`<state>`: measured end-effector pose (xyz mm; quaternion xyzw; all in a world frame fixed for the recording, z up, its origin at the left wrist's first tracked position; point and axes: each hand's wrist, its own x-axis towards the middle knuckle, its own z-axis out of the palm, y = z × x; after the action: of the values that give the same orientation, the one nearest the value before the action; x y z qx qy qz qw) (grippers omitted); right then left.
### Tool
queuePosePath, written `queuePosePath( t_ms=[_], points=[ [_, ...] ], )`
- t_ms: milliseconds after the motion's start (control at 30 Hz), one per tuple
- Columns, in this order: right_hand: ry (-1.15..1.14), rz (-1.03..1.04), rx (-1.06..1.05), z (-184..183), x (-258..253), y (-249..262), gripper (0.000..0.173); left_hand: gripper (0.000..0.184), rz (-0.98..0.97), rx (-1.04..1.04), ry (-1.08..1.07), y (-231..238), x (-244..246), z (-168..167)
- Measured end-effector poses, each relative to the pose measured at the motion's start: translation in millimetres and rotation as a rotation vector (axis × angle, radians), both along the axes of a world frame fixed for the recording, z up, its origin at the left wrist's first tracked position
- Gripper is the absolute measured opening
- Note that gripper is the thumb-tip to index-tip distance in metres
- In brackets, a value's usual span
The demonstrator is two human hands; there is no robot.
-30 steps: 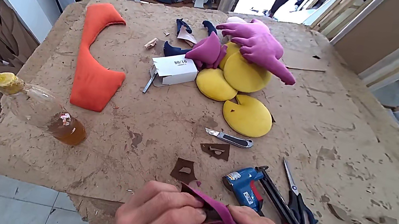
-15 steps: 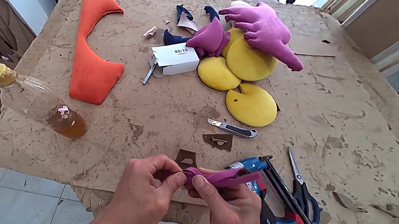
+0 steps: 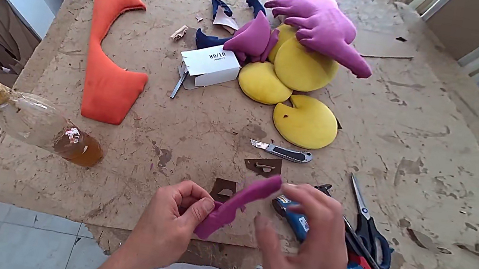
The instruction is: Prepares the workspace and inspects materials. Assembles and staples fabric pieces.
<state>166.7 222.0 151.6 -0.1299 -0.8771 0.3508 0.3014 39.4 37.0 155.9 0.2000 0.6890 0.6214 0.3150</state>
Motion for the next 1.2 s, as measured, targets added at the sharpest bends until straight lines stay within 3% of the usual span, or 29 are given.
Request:
queuePosePath(
  t_ms=[100,167,267,433,533,667,800,1100,1200],
  points=[
    [-0.028,0.252,0.367,10.3,1.9,5.2,0.028,0.017,-0.129,0.036,0.097,-5.2,2.3,12.1],
    [-0.01,0.392,0.42,16.1,1.6,14.0,0.018,0.023,-0.204,0.135,0.181,-7.6,3.9,16.3],
    [0.017,0.568,0.368,31.3,2.8,25.7,0.019,0.03,-0.293,0.277,0.432,-16.2,-2.5,16.5],
    [0.145,0.558,0.343,40.7,5.3,32.4,0.017,0.036,-0.535,0.343,0.496,-25.2,-11.6,31.6],
    [0.173,0.565,0.328,42.0,4.3,29.8,0.015,0.046,-0.513,0.36,0.503,-19.1,-5.9,33.8],
    [0.172,0.622,0.235,39.9,4.6,19.6,0.013,0.026,-0.497,0.413,0.467,-11.5,3.0,34.3],
    [0.17,0.641,0.172,39.4,7.5,14.1,0.012,0.022,-0.55,0.437,0.493,-11.4,1.3,40.1],
    [0.096,0.624,0.267,37.4,7.7,13.7,0.014,0.021,-0.565,0.349,0.811,-13.9,-2.9,33.0],
    [0.121,0.585,0.339,47.7,6.3,16.3,0.014,0.022,-0.53,0.295,0.714,-15.2,-2.4,37.2]
  ],
)
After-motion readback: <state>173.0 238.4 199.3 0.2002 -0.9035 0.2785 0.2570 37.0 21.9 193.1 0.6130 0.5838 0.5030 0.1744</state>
